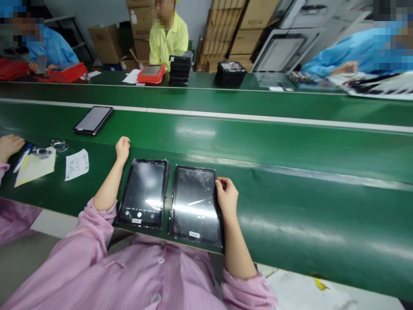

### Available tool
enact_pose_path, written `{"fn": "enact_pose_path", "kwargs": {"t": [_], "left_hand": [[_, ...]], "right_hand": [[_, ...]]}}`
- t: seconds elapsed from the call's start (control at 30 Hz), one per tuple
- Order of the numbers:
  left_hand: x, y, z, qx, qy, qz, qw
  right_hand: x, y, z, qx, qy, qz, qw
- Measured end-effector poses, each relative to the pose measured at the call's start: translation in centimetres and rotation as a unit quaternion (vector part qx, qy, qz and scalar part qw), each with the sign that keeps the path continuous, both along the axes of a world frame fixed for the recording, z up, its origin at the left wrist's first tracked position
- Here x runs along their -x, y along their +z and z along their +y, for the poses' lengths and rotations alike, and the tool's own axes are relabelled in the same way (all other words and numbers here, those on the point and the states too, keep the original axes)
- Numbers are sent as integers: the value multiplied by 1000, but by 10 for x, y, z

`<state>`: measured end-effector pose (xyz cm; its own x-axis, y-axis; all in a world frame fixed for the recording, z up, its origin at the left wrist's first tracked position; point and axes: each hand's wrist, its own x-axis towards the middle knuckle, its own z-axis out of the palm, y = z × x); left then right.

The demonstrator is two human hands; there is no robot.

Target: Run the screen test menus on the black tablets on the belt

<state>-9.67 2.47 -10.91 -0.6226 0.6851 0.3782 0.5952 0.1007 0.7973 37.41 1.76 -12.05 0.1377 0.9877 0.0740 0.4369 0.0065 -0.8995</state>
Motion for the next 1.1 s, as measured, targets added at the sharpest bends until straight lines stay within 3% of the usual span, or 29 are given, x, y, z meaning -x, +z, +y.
{"fn": "enact_pose_path", "kwargs": {"t": [0.37, 0.57, 0.67, 0.77, 0.93, 1.0, 1.1], "left_hand": [[-3, 14, -3, 23, -18, 12, 999], [-2, 11, -1, 61, -31, 47, 997], [-4, 12, 2, 95, -45, 70, 992], [-7, 14, 5, 121, -59, 95, 986], [-10, 13, 4, 127, -86, 101, 983], [-9, 12, 4, 122, -93, 97, 983], [-8, 9, 4, 112, -100, 89, 985]], "right_hand": [[6, 17, -1, 3, 12, 42, 999], [-23, 26, -42, 114, 49, 41, 991], [-26, 28, -59, 141, 72, 90, 983], [-16, 35, -61, 168, 90, 191, 963], [19, 49, -65, 253, 161, 364, 882], [29, 52, -72, 252, 146, 377, 879], [25, 50, -80, 244, 116, 346, 898]]}}
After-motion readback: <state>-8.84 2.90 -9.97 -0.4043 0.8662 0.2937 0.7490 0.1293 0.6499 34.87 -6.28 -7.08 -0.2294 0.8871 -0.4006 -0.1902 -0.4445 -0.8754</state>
